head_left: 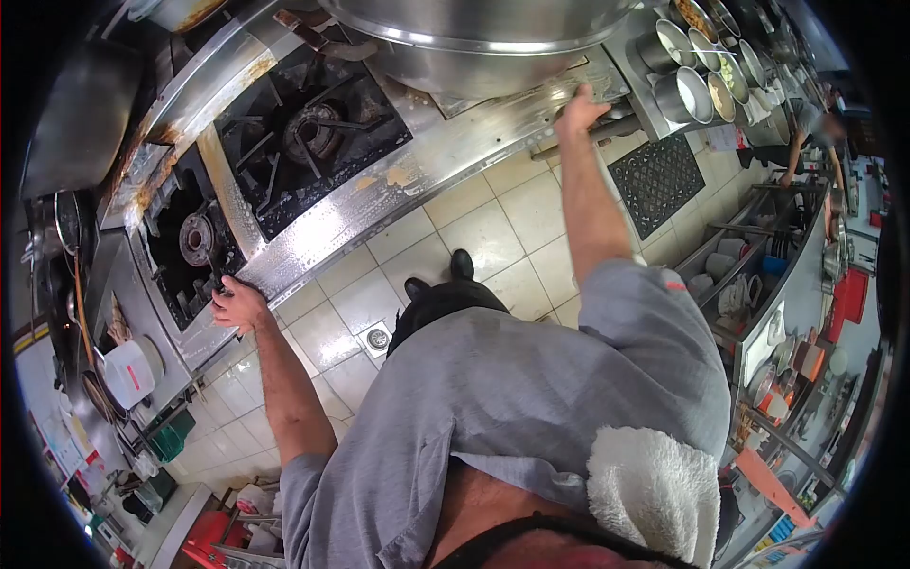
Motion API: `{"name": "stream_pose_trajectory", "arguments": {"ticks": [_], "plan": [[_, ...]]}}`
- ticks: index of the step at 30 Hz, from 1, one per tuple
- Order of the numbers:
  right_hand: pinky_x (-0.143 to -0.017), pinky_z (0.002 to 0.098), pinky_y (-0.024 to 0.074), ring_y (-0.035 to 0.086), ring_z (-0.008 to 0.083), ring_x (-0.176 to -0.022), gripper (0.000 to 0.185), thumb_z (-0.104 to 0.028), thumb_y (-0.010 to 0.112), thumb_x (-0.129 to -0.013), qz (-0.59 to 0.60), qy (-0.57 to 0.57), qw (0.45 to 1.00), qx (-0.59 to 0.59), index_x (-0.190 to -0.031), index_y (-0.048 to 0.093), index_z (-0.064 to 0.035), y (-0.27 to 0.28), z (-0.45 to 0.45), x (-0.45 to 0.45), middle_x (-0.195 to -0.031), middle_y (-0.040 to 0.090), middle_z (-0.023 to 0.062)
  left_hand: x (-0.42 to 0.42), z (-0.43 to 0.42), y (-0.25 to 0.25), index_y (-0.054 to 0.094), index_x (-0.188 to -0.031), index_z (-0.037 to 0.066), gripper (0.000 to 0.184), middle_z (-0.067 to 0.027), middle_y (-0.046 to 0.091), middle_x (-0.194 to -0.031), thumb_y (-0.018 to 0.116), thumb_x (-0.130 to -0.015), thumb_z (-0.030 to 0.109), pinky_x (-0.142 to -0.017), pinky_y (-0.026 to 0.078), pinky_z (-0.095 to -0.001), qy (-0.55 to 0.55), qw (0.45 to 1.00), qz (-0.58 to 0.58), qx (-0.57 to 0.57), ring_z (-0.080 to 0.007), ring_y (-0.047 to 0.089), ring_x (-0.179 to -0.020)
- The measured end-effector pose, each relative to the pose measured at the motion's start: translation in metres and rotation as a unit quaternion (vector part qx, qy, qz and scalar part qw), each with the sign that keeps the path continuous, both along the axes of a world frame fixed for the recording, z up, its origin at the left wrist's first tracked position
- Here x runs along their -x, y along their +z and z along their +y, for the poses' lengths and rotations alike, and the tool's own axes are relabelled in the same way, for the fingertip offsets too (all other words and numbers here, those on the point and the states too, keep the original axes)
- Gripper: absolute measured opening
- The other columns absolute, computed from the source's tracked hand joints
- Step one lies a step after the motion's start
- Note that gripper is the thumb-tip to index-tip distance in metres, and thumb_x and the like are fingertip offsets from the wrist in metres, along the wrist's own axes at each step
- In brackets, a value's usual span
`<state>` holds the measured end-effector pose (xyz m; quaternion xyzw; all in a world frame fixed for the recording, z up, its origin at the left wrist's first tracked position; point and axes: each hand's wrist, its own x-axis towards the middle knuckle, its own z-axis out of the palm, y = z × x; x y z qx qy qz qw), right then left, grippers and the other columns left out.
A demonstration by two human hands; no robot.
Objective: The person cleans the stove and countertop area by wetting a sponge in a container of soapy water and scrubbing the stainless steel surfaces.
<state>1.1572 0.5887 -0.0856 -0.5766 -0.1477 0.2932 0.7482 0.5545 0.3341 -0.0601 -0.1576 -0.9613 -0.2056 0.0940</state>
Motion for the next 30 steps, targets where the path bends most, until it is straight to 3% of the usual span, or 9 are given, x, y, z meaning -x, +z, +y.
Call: {"name": "stream_pose_trajectory", "arguments": {"ticks": [5, 7, 11, 17, 20, 22, 25, 29, 30], "plan": [[-0.113, 0.0356, 0.0047, 0.004, 0.0304, -0.138, 0.088, -0.024, 0.054, -0.090, -0.035, 0.067, 0.974, 0.214, -0.137, -0.011, 0.0112, 0.034, -0.113, 0.229, -0.146, 0.000, 0.0287, 0.000, -0.001, -0.001, 0.044, -0.131, 0.016, 0.066, -0.0069, 0.031, -0.142, 0.042, -0.084, 0.063, -0.092, 0.023, -0.0698, -0.007, 1.000, 0.000, 0.010, -0.0329, 0.017, -0.133], [-0.113, 0.0367, 0.0115, 0.014, 0.0310, -0.136, 0.083, -0.020, 0.055, -0.089, -0.060, 0.075, 0.960, 0.263, -0.138, -0.005, 0.0098, 0.020, -0.138, 0.268, -0.145, 0.009, 0.0277, -0.002, -0.001, 0.005, 0.043, -0.131, 0.016, 0.067, -0.0072, 0.030, -0.142, 0.041, -0.084, 0.063, -0.092, 0.023, -0.0703, -0.005, 1.000, -0.009, 0.013, -0.0333, 0.017, -0.133], [-0.087, 0.0355, 0.0445, 0.051, 0.0212, -0.101, 0.035, -0.021, 0.051, -0.092, 0.362, 0.133, 0.915, 0.116, -0.117, 0.041, 0.0006, 0.052, -0.160, 0.227, -0.113, 0.052, 0.0130, 0.011, -0.002, -0.012, 0.043, -0.131, 0.017, 0.066, -0.0076, 0.030, -0.143, 0.041, -0.085, 0.063, -0.091, 0.023, -0.0715, -0.013, 1.000, 0.000, 0.017, -0.0342, 0.017, -0.134], [-0.082, 0.0325, 0.0431, 0.052, 0.0195, -0.093, 0.018, -0.016, 0.047, -0.093, -0.094, 0.163, 0.981, 0.045, -0.100, 0.054, -0.0005, 0.069, -0.163, 0.134, -0.099, 0.057, 0.0103, -0.003, -0.002, 0.006, 0.046, -0.129, 0.018, 0.061, -0.0062, 0.031, -0.142, 0.041, -0.086, 0.061, -0.088, 0.025, -0.0716, 0.001, 1.000, -0.002, 0.003, -0.0324, 0.019, -0.132], [-0.084, 0.0410, 0.0420, 0.054, 0.0285, -0.097, 0.026, -0.022, 0.052, -0.090, -0.406, 0.298, 0.863, -0.034, -0.103, 0.055, 0.0008, 0.086, -0.149, 0.164, -0.105, 0.058, 0.0187, -0.006, 0.000, 0.007, 0.046, -0.129, 0.018, 0.060, -0.0055, 0.031, -0.142, 0.041, -0.086, 0.060, -0.088, 0.026, -0.0697, 0.001, 1.000, 0.002, 0.018, -0.0301, 0.019, -0.133], [-0.094, 0.0441, 0.0371, 0.047, 0.0340, -0.113, 0.042, -0.030, 0.056, -0.087, -0.618, 0.550, 0.558, 0.064, -0.117, 0.051, 0.0000, 0.054, -0.135, 0.200, -0.117, 0.052, 0.0211, -0.003, -0.001, 0.005, 0.046, -0.129, 0.018, 0.061, -0.0054, 0.031, -0.142, 0.041, -0.086, 0.060, -0.088, 0.027, -0.0697, -0.005, 1.000, 0.002, 0.015, -0.0302, 0.019, -0.133], [-0.104, 0.0444, 0.0288, 0.035, 0.0343, -0.127, 0.060, -0.030, 0.065, -0.078, -0.671, 0.477, 0.550, -0.140, -0.127, 0.043, -0.0024, 0.063, -0.174, 0.213, -0.131, 0.042, 0.0200, -0.001, -0.001, 0.003, 0.045, -0.129, 0.019, 0.060, -0.0053, 0.029, -0.143, 0.041, -0.086, 0.060, -0.088, 0.027, -0.0698, -0.007, 1.000, 0.001, 0.017, -0.0310, 0.018, -0.134], [-0.107, 0.0515, 0.0212, 0.028, 0.0318, -0.131, 0.074, -0.007, 0.069, -0.066, -0.807, 0.436, 0.396, 0.031, -0.132, 0.035, -0.0038, 0.073, -0.109, 0.084, -0.136, 0.035, 0.0164, 0.002, 0.001, 0.000, 0.045, -0.130, 0.020, 0.060, -0.0051, 0.029, -0.143, 0.042, -0.086, 0.061, -0.089, 0.027, -0.0692, 0.010, 0.999, 0.005, 0.035, -0.0320, 0.017, -0.134], [-0.105, 0.0519, 0.0228, 0.028, 0.0311, -0.131, 0.073, -0.005, 0.064, -0.069, -0.773, 0.441, 0.442, 0.114, -0.135, 0.033, -0.0052, 0.049, -0.073, 0.038, -0.137, 0.035, 0.0151, 0.001, 0.000, 0.000, 0.045, -0.129, 0.020, 0.060, -0.0051, 0.030, -0.143, 0.042, -0.086, 0.061, -0.089, 0.027, -0.0684, 0.005, 1.000, 0.003, 0.026, -0.0321, 0.017, -0.134]]}}
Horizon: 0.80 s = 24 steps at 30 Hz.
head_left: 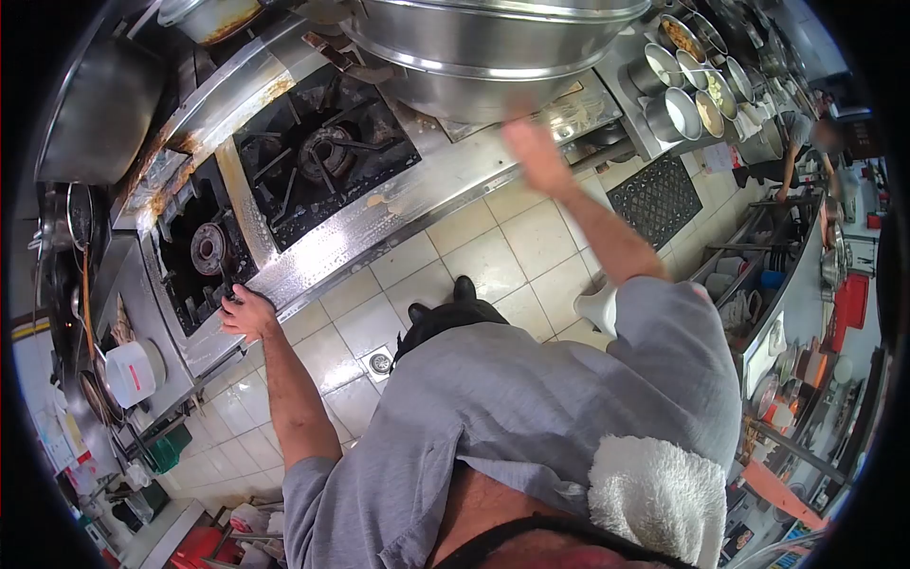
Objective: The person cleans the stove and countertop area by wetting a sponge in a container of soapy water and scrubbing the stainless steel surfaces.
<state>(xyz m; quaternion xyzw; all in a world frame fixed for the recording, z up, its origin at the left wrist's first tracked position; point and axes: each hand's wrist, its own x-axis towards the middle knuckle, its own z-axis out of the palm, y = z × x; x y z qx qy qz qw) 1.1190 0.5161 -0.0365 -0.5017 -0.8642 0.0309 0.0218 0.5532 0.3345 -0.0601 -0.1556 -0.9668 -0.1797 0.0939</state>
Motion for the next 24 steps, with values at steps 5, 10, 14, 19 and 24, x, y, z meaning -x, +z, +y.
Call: {"name": "stream_pose_trajectory", "arguments": {"ticks": [5, 10, 14, 19, 24], "plan": [[-0.101, 0.0629, 0.0200, 0.016, 0.0279, -0.138, 0.071, -0.007, 0.048, -0.081, -0.093, -0.154, 0.983, -0.034, -0.143, 0.015, -0.0060, -0.009, 0.065, -0.121, -0.150, 0.014, 0.0119, -0.004, 0.000, 0.006, 0.046, -0.129, 0.020, 0.060, -0.0051, 0.030, -0.143, 0.042, -0.086, 0.060, -0.092, 0.027, -0.0659, -0.002, 1.000, -0.007, -0.005, -0.0325, 0.018, -0.134], [-0.102, 0.0591, 0.0223, 0.024, 0.0307, -0.134, 0.065, -0.007, 0.050, -0.078, -0.056, -0.092, 0.991, -0.081, -0.139, 0.027, -0.0031, -0.013, 0.007, 0.014, -0.144, 0.026, 0.0134, 0.007, 0.000, -0.007, 0.048, -0.128, 0.019, 0.058, -0.0040, 0.031, -0.142, 0.043, -0.086, 0.059, -0.092, 0.026, -0.0670, 0.003, 1.000, 0.008, -0.024, -0.0324, 0.018, -0.133], [-0.101, 0.0596, 0.0209, 0.025, 0.0299, -0.134, 0.065, -0.005, 0.049, -0.078, -0.028, -0.002, 0.998, -0.050, -0.139, 0.027, -0.0035, 0.000, -0.012, 0.044, -0.144, 0.028, 0.0125, 0.000, -0.002, 0.004, 0.048, -0.128, 0.019, 0.058, -0.0055, 0.031, -0.142, 0.043, -0.086, 0.058, -0.093, 0.026, -0.0665, 0.005, 1.000, -0.004, -0.017, -0.0320, 0.017, -0.134], [-0.098, 0.0615, 0.0231, 0.027, 0.0320, -0.133, 0.065, -0.004, 0.051, -0.076, 0.006, -0.174, 0.978, -0.119, -0.138, 0.028, -0.0031, -0.017, 0.024, -0.048, -0.142, 0.030, 0.0144, -0.003, 0.000, 0.006, 0.047, -0.129, 0.019, 0.058, -0.0058, 0.031, -0.142, 0.044, -0.086, 0.058, -0.095, 0.025, -0.0655, -0.001, 1.000, -0.015, -0.024, -0.0306, 0.017, -0.134], [-0.104, 0.0604, 0.0152, 0.015, 0.0361, -0.137, 0.076, -0.001, 0.051, -0.070, 0.134, -0.013, 0.990, -0.043, -0.140, 0.022, 0.0006, -0.028, -0.061, 0.142, -0.146, 0.018, 0.0214, -0.007, 0.000, 0.010, 0.047, -0.129, 0.019, 0.058, -0.0060, 0.031, -0.142, 0.044, -0.086, 0.057, -0.095, 0.023, -0.0658, 0.011, 1.000, -0.020, -0.021, -0.0294, 0.017, -0.134]]}}
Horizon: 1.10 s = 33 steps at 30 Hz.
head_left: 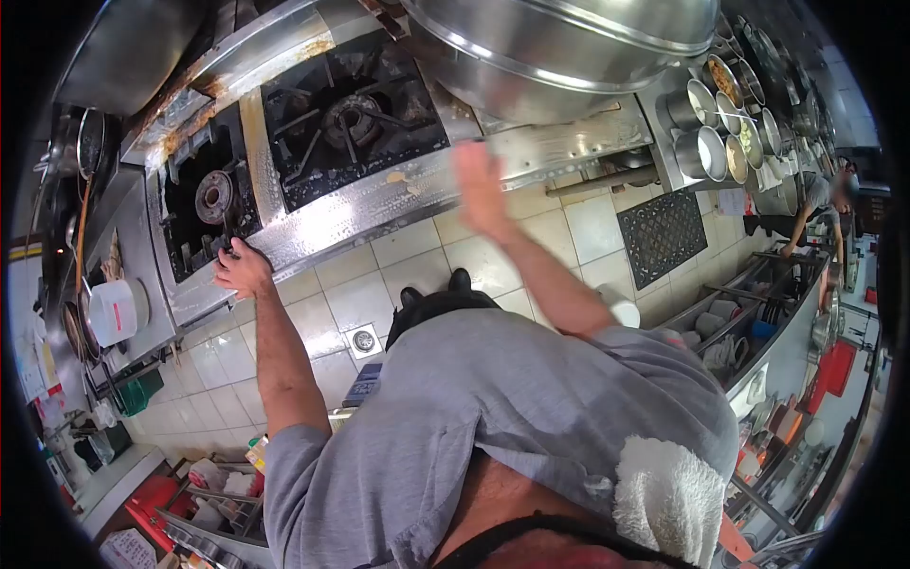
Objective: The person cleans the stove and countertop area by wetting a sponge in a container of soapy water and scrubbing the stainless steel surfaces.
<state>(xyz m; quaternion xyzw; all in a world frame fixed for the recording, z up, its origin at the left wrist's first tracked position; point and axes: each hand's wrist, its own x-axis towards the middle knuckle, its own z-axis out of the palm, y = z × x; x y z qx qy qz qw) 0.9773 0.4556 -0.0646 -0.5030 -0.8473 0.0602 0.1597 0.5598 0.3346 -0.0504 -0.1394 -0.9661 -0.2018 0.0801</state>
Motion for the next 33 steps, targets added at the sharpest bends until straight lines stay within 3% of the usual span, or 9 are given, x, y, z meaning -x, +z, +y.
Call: {"name": "stream_pose_trajectory", "arguments": {"ticks": [4, 7, 12, 18, 21, 24, 26, 30, 33], "plan": [[-0.106, 0.0594, 0.0117, 0.017, 0.0326, -0.137, 0.076, -0.003, 0.052, -0.071, -0.024, 0.157, 0.987, -0.025, -0.141, 0.022, -0.0049, 0.012, -0.020, 0.051, -0.147, 0.021, 0.0167, -0.002, -0.003, -0.001, 0.047, -0.128, 0.019, 0.057, -0.0060, 0.031, -0.142, 0.045, -0.086, 0.057, -0.094, 0.023, -0.0672, -0.008, 1.000, 0.009, -0.008, -0.0292, 0.017, -0.134], [-0.106, 0.0592, 0.0120, 0.025, 0.0249, -0.135, 0.075, -0.001, 0.057, -0.070, -0.086, 0.031, 0.995, -0.038, -0.139, 0.029, -0.0080, 0.020, 0.019, -0.049, -0.145, 0.027, 0.0147, 0.003, 0.000, -0.001, 0.048, -0.127, 0.019, 0.056, -0.0058, 0.032, -0.142, 0.045, -0.086, 0.056, -0.094, 0.023, -0.0679, -0.010, 1.000, 0.011, -0.008, -0.0296, 0.018, -0.134], [-0.096, 0.0605, 0.0248, 0.029, 0.0336, -0.129, 0.065, -0.004, 0.052, -0.076, -0.100, -0.216, 0.971, -0.035, -0.137, 0.028, 0.0003, 0.036, 0.056, -0.124, -0.140, 0.029, 0.0177, 0.001, -0.001, 0.001, 0.050, -0.126, 0.018, 0.055, -0.0059, 0.033, -0.142, 0.046, -0.086, 0.056, -0.094, 0.023, -0.0681, -0.004, 1.000, 0.014, -0.028, -0.0305, 0.018, -0.134], [-0.107, 0.0556, 0.0133, 0.022, 0.0315, -0.135, 0.062, -0.004, 0.048, -0.075, 0.001, 0.110, 0.994, 0.016, -0.135, 0.032, 0.0009, 0.027, -0.045, 0.098, -0.140, 0.032, 0.0180, 0.001, 0.000, 0.001, 0.051, -0.125, 0.018, 0.055, -0.0064, 0.034, -0.142, 0.045, -0.086, 0.056, -0.094, 0.022, -0.0689, -0.012, 0.999, 0.015, -0.031, -0.0311, 0.018, -0.134], [-0.108, 0.0561, 0.0111, 0.024, 0.0284, -0.135, 0.062, -0.003, 0.048, -0.076, 0.005, 0.202, 0.979, 0.013, -0.136, 0.033, -0.0036, 0.032, -0.047, 0.106, -0.142, 0.031, 0.0143, 0.003, -0.001, -0.001, 0.051, -0.126, 0.018, 0.055, -0.0061, 0.033, -0.142, 0.046, -0.086, 0.056, -0.093, 0.022, -0.0691, -0.021, 0.999, 0.012, -0.038, -0.0311, 0.019, -0.134], [-0.110, 0.0557, 0.0043, 0.019, 0.0265, -0.138, 0.069, 0.000, 0.050, -0.076, -0.041, 0.105, 0.994, -0.009, -0.140, 0.029, -0.0117, 0.012, -0.010, 0.019, -0.147, 0.025, 0.0113, 0.010, -0.004, -0.007, 0.049, -0.127, 0.019, 0.055, -0.0056, 0.032, -0.143, 0.045, -0.086, 0.056, -0.093, 0.021, -0.0700, -0.028, 0.999, 0.017, -0.027, -0.0312, 0.018, -0.134], [-0.103, 0.0609, 0.0159, 0.021, 0.0258, -0.137, 0.085, 0.003, 0.060, -0.064, -0.142, -0.019, 0.989, -0.019, -0.141, 0.025, -0.0072, 0.026, 0.022, -0.056, -0.146, 0.025, 0.0124, 0.004, -0.002, -0.003, 0.049, -0.127, 0.019, 0.055, -0.0055, 0.032, -0.143, 0.045, -0.086, 0.056, -0.093, 0.021, -0.0703, -0.027, 0.999, 0.011, -0.030, -0.0311, 0.018, -0.135], [-0.101, 0.0619, 0.0195, 0.021, 0.0311, -0.136, 0.077, -0.002, 0.055, -0.071, -0.141, -0.189, 0.971, -0.027, -0.140, 0.021, -0.0007, 0.021, 0.049, -0.100, -0.144, 0.026, 0.0164, 0.003, -0.005, 0.003, 0.049, -0.127, 0.018, 0.056, -0.0066, 0.032, -0.143, 0.044, -0.086, 0.056, -0.093, 0.020, -0.0712, -0.030, 0.999, 0.006, -0.039, -0.0321, 0.017, -0.135], [-0.103, 0.0630, 0.0143, 0.016, 0.0342, -0.137, 0.084, -0.007, 0.063, -0.066, -0.065, -0.061, 0.996, 0.032, -0.139, 0.022, 0.0003, 0.030, 0.006, -0.008, -0.145, 0.021, 0.0188, 0.007, -0.005, -0.006, 0.049, -0.127, 0.017, 0.058, -0.0085, 0.032, -0.142, 0.042, -0.086, 0.058, -0.091, 0.022, -0.0715, -0.039, 0.998, 0.022, -0.041, -0.0340, 0.019, -0.134]]}}
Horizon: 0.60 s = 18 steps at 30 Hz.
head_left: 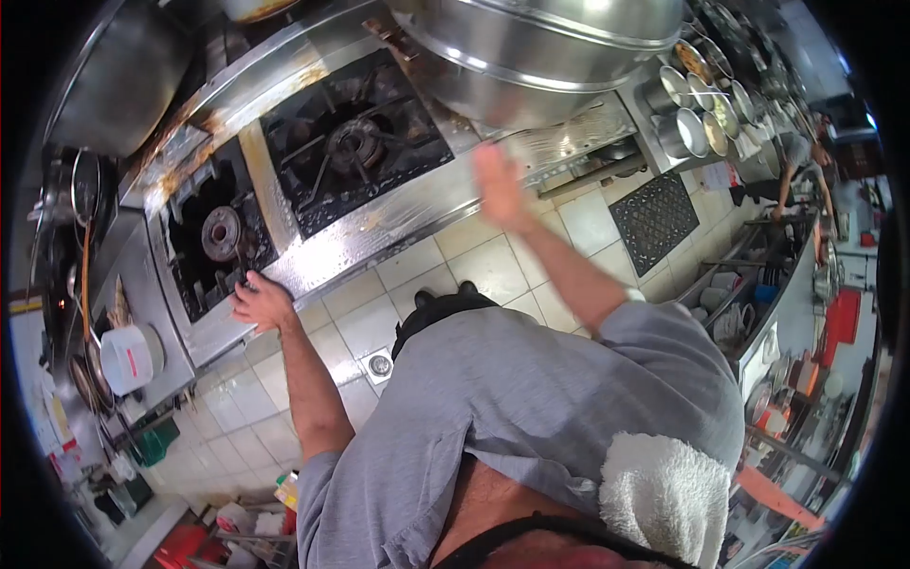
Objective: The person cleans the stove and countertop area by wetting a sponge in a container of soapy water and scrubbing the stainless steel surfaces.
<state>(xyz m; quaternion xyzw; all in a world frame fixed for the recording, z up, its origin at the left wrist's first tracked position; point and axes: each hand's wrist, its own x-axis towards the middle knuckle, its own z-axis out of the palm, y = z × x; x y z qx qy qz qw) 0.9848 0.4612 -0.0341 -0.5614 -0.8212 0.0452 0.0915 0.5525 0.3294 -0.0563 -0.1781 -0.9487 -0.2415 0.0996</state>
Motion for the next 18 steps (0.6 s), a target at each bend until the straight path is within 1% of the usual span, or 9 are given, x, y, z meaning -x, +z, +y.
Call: {"name": "stream_pose_trajectory", "arguments": {"ticks": [1, 5, 7, 9, 12, 13, 14, 16, 18], "plan": [[-0.104, 0.0628, 0.0128, 0.016, 0.0348, -0.137, 0.087, -0.007, 0.066, -0.064, 0.079, 0.050, 0.995, 0.020, -0.138, 0.023, 0.0003, 0.000, -0.015, 0.036, -0.145, 0.021, 0.0197, -0.001, 0.000, 0.001, 0.049, -0.127, 0.017, 0.058, -0.0084, 0.032, -0.142, 0.042, -0.087, 0.058, -0.091, 0.022, -0.0715, -0.007, 1.000, -0.003, -0.007, -0.0341, 0.019, -0.134], [-0.106, 0.0610, 0.0127, 0.015, 0.0310, -0.138, 0.088, -0.005, 0.066, -0.064, 0.091, 0.172, 0.978, 0.078, -0.139, 0.022, -0.0021, 0.006, -0.035, 0.079, -0.146, 0.020, 0.0172, -0.003, -0.004, 0.004, 0.048, -0.128, 0.017, 0.058, -0.0082, 0.032, -0.142, 0.041, -0.087, 0.058, -0.091, 0.022, -0.0716, -0.018, 1.000, -0.004, -0.009, -0.0342, 0.019, -0.134], [-0.106, 0.0601, 0.0131, 0.016, 0.0278, -0.138, 0.084, -0.006, 0.063, -0.069, -0.045, 0.211, 0.971, -0.101, -0.141, 0.021, -0.0046, -0.032, -0.014, 0.038, -0.147, 0.022, 0.0139, 0.001, -0.005, 0.001, 0.048, -0.128, 0.017, 0.058, -0.0078, 0.031, -0.143, 0.041, -0.087, 0.058, -0.091, 0.021, -0.0720, -0.031, 0.999, -0.009, -0.009, -0.0342, 0.018, -0.134], [-0.106, 0.0596, 0.0125, 0.018, 0.0254, -0.138, 0.073, -0.002, 0.053, -0.076, -0.061, 0.098, 0.993, 0.028, -0.142, 0.021, -0.0071, 0.007, 0.005, -0.029, -0.147, 0.024, 0.0109, -0.002, -0.009, 0.004, 0.049, -0.127, 0.016, 0.057, -0.0107, 0.036, -0.139, 0.045, -0.086, 0.056, -0.092, 0.023, -0.0694, -0.028, 1.000, -0.007, 0.012, -0.0343, 0.025, -0.131], [-0.104, 0.0596, 0.0176, 0.020, 0.0266, -0.137, 0.079, 0.001, 0.058, -0.069, -0.069, -0.072, 0.994, -0.038, -0.140, 0.024, -0.0062, -0.006, 0.051, -0.134, -0.148, 0.020, 0.0131, -0.016, -0.012, 0.030, 0.049, -0.126, 0.013, 0.056, -0.0157, 0.045, -0.131, 0.052, -0.085, 0.052, -0.095, 0.027, -0.0607, -0.071, 0.995, -0.073, 0.001, -0.0341, 0.034, -0.125], [-0.103, 0.0601, 0.0187, 0.021, 0.0275, -0.137, 0.077, 0.000, 0.057, -0.069, -0.081, -0.127, 0.987, -0.058, -0.139, 0.026, -0.0056, -0.004, 0.057, -0.150, -0.147, 0.021, 0.0138, -0.028, -0.007, 0.037, 0.050, -0.125, 0.010, 0.056, -0.0192, 0.050, -0.123, 0.059, -0.083, 0.046, -0.097, 0.030, -0.0510, -0.093, 0.993, -0.053, -0.041, -0.0338, 0.041, -0.119], [-0.103, 0.0601, 0.0187, 0.021, 0.0275, -0.137, 0.077, 0.000, 0.057, -0.069, -0.080, -0.127, 0.987, -0.059, -0.139, 0.026, -0.0056, -0.012, 0.058, -0.149, -0.147, 0.021, 0.0138, -0.041, 0.003, 0.040, 0.050, -0.125, 0.010, 0.056, -0.0192, 0.050, -0.123, 0.059, -0.083, 0.046, -0.097, 0.030, -0.0510, -0.094, 0.993, -0.052, -0.042, -0.0338, 0.041, -0.119], [-0.101, 0.0628, 0.0194, 0.020, 0.0292, -0.137, 0.073, 0.000, 0.054, -0.070, -0.003, -0.090, 0.991, -0.097, -0.138, 0.028, -0.0062, -0.020, 0.049, -0.109, -0.146, 0.021, 0.0150, -0.075, 0.035, 0.047, 0.051, -0.125, 0.009, 0.057, -0.0203, 0.049, -0.125, 0.060, -0.083, 0.045, -0.100, 0.029, -0.0459, -0.250, 0.937, -0.106, -0.220, -0.0335, 0.039, -0.120], [-0.104, 0.0565, 0.0193, 0.013, 0.0266, -0.139, 0.078, -0.003, 0.052, -0.075, 0.004, -0.035, 0.998, -0.050, -0.144, 0.015, -0.0081, -0.013, 0.040, -0.093, -0.149, 0.016, 0.0114, -0.132, 0.076, 0.075, 0.050, -0.125, 0.010, 0.056, -0.0192, 0.049, -0.125, 0.061, -0.083, 0.045, -0.102, 0.027, -0.0480, -0.304, 0.908, -0.117, -0.263, -0.0339, 0.039, -0.121]]}}
